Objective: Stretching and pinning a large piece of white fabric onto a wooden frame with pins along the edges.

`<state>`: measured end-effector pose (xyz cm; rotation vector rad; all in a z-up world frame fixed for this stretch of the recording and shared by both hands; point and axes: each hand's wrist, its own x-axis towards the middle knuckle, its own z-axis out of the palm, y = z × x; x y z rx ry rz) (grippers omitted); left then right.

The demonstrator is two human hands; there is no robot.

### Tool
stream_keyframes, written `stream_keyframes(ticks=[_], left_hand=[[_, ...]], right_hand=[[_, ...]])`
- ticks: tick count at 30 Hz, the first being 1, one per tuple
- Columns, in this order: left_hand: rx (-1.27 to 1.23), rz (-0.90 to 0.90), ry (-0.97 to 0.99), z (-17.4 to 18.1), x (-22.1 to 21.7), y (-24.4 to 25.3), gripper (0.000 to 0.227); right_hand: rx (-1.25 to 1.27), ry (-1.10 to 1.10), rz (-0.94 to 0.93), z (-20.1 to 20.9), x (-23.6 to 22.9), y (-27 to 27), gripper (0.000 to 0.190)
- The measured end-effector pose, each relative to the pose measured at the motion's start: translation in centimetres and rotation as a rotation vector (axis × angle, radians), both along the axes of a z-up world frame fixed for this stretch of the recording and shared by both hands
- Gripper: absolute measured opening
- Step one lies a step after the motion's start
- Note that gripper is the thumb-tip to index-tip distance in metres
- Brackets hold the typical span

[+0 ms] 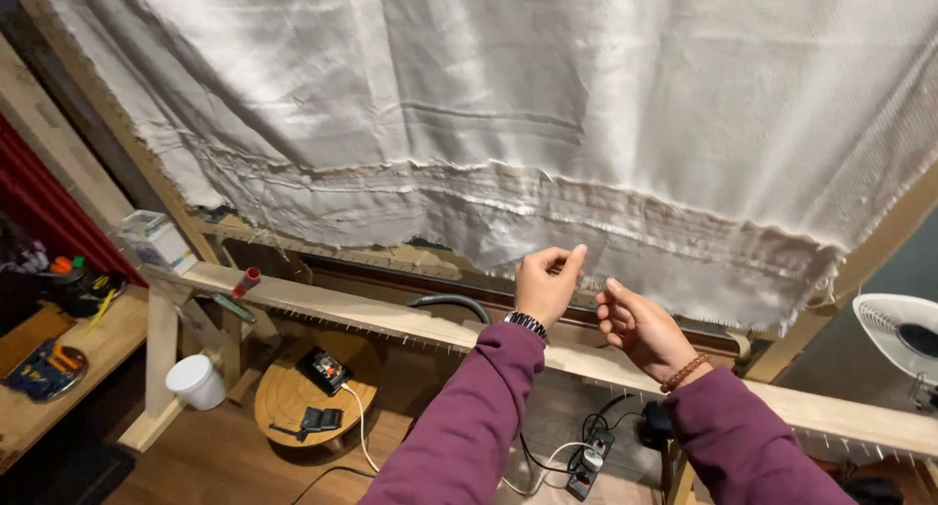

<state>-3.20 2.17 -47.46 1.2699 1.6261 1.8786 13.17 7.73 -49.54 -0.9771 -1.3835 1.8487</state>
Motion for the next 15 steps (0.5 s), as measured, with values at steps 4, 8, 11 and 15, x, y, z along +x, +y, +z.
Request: stream_keyframes(ticks=[4,8,11,15], left_hand=[[-0.027,0.048,-0.016,6.9,-2.5,-2.2,0.029],[-0.106,0.155,0.031,14.8,-4.7,-3.4,0.027],[-0.149,0.197,0.084,21.6,-5.9,-4.4,0.027],[-0.123,0.249,0.127,32.1,-6.8,-5.3,0.027]], right_hand=[[-0.017,0.054,0.024,6.1,-2.8,1.2,0.037],[-0.025,0.077,0.054,15.2,-4.5,0.5,0.036],[-0.022,0.105,0.056,23.7,-5.3,-1.5,0.040],[0.007,0.128,0.053,36.3,-5.4,-5.0,0.053]])
